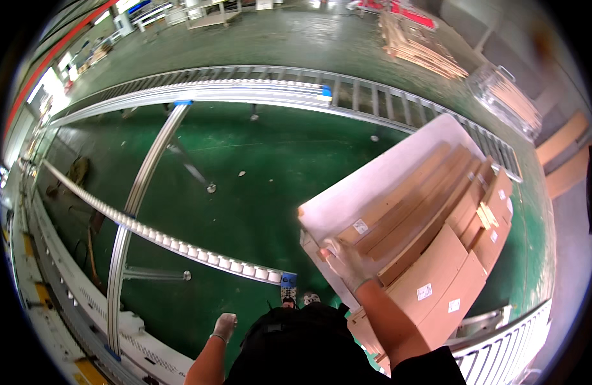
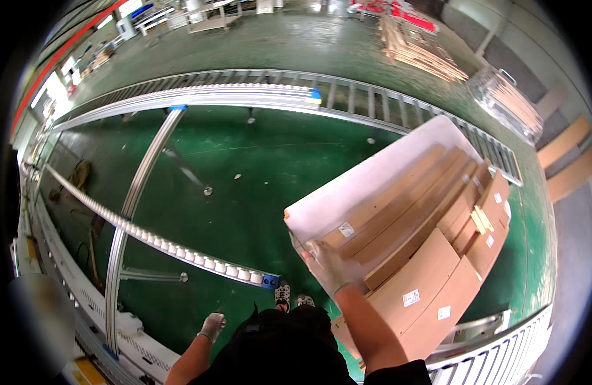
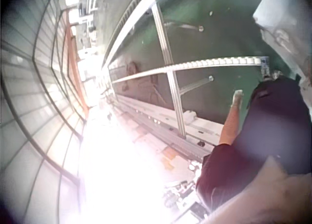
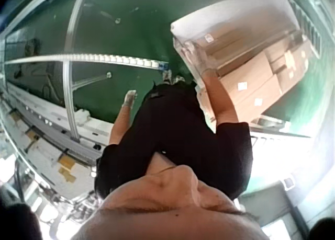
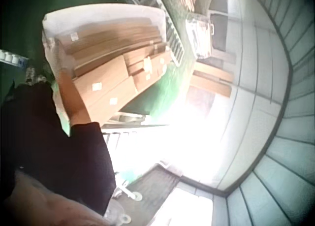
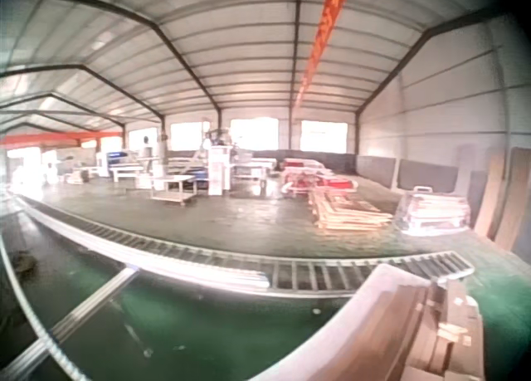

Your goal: The person handles a black bird on a table, then repeatedly picks up wooden parts and places them into a machine. The parts move along a conveyor belt after insertion.

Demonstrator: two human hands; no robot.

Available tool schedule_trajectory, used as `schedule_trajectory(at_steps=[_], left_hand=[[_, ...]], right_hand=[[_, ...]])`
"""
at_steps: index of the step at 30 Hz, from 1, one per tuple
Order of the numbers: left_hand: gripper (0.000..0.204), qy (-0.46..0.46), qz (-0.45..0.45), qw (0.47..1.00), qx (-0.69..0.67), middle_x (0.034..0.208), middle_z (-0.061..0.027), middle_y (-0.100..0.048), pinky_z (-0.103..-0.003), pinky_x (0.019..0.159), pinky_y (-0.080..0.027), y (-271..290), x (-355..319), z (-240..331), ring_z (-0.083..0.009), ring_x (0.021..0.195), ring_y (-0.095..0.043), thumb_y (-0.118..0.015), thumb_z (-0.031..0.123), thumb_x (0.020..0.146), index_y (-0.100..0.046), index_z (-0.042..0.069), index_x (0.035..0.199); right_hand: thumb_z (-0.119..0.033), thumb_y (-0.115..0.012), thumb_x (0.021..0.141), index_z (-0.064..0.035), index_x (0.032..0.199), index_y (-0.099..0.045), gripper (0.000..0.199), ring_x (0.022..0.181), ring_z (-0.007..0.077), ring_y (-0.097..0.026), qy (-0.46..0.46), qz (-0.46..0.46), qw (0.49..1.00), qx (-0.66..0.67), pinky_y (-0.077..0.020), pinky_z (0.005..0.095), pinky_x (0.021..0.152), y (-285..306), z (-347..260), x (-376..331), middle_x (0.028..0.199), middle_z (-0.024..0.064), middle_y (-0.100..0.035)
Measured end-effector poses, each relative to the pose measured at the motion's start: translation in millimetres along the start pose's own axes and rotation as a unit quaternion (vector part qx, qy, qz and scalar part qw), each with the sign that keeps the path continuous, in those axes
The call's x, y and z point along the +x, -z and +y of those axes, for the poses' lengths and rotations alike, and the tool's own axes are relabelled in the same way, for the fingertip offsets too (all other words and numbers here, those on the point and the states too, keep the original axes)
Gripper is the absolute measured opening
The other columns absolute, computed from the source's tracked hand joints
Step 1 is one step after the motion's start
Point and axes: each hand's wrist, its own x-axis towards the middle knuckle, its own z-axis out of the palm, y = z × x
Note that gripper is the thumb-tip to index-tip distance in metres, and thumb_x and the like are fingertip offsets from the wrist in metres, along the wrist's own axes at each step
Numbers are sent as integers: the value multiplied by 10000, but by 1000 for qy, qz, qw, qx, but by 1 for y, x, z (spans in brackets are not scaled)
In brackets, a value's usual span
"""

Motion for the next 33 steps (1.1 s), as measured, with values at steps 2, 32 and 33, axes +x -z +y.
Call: schedule_trajectory(at_steps=[2, 32, 33], left_hand=[[172, -6, -69, 986, 152, 905, -163, -696, -475, 854, -542, -21, -20, 45, -378, 961, -683, -574, 174, 940, -677, 64, 857], [95, 147, 91, 837, -519, 932, -13, -652, -302, 782, -527, -71, -231, -74, -149, 865, -644, -601, 197, 1002, -638, 118, 1038], [142, 169, 104, 717, -668, 978, -19, -682, -307, 799, -535, -47, -208, -48, -149, 884, -656, -599, 230, 1030, -646, 104, 1075]], right_hand=[[-310, -703, 905, -72, 1447, -534, 616, 1288, 339, -579, 45, -30, 921, -385, -472, 551, 1023, 16, 20, 15, 1437, 159, -586], [-245, -796, 834, -129, 1301, -636, 507, 1155, 354, -651, 331, -34, 885, -325, -513, 476, 1011, 2, -206, 26, 1238, 135, -683], [-279, -797, 837, -129, 1288, -637, 501, 1140, 347, -658, 331, -40, 882, -334, -515, 475, 999, 1, -213, 18, 1221, 131, -686]])
